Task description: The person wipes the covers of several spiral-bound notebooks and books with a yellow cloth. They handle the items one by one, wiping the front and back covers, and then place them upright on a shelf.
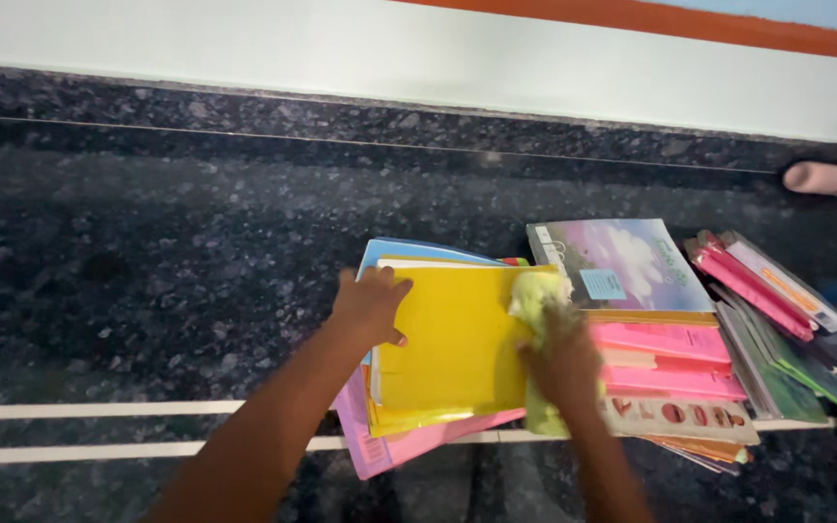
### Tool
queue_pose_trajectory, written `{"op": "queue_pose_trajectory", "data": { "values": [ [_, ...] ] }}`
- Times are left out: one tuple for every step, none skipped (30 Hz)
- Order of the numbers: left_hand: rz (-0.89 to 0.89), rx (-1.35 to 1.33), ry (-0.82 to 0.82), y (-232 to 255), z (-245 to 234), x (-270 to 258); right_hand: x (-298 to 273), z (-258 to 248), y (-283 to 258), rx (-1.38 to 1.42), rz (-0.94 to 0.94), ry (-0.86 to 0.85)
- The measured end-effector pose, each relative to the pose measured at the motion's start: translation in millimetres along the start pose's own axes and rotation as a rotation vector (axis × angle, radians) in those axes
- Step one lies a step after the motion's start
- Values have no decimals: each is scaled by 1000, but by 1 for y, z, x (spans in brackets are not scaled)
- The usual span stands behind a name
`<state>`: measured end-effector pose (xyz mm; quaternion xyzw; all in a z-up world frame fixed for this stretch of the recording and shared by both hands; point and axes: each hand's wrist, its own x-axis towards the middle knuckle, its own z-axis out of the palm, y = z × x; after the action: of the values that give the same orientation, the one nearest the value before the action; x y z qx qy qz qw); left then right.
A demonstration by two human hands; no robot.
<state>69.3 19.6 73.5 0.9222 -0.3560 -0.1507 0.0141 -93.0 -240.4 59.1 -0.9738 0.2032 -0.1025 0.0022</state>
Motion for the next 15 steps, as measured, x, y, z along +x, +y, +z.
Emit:
{"op": "queue_pose_trajectory", "data": {
  "values": [
    [0, 5, 38, -5, 5, 1, -9, 20, -11, 55, -97, 148],
    [4, 9, 72, -10, 9, 3, -22, 37, -25, 107, -186, 295],
    [7, 14, 105, -15, 15, 5, -32, 50, -42, 226, -257, 323],
    [2, -4, 100, -21, 18, 8, -35, 57, -60, 347, -335, 357],
    [-4, -22, 95, -26, 21, 11, -38, 61, -84, 410, -348, 328],
    [-11, -47, 84, -29, 27, 10, -44, 61, -105, 472, -363, 290],
    [-18, -45, 59, -31, 30, 9, -47, 57, -117, 497, -454, 244],
    [-22, -35, 37, -34, 30, 9, -46, 53, -128, 524, -543, 205],
    [-27, -24, 16, -36, 27, 9, -41, 52, -134, 550, -631, 166],
    [-26, -53, 9, -36, 26, 7, -33, 51, -127, 473, -713, 140],
    [-26, -82, 2, -36, 26, 4, -22, 49, -108, 395, -793, 113],
    [-30, -113, -5, -36, 25, 2, -10, 47, -85, 317, -877, 85],
    [-25, -115, -11, -35, 24, 2, 8, 38, -49, 291, -918, 73],
    [-19, -114, -16, -35, 23, 3, 20, 26, -18, 129, -712, -29],
    [-13, -114, -21, -35, 23, 3, 32, 3, 18, -47, -525, 58]
  ]
}}
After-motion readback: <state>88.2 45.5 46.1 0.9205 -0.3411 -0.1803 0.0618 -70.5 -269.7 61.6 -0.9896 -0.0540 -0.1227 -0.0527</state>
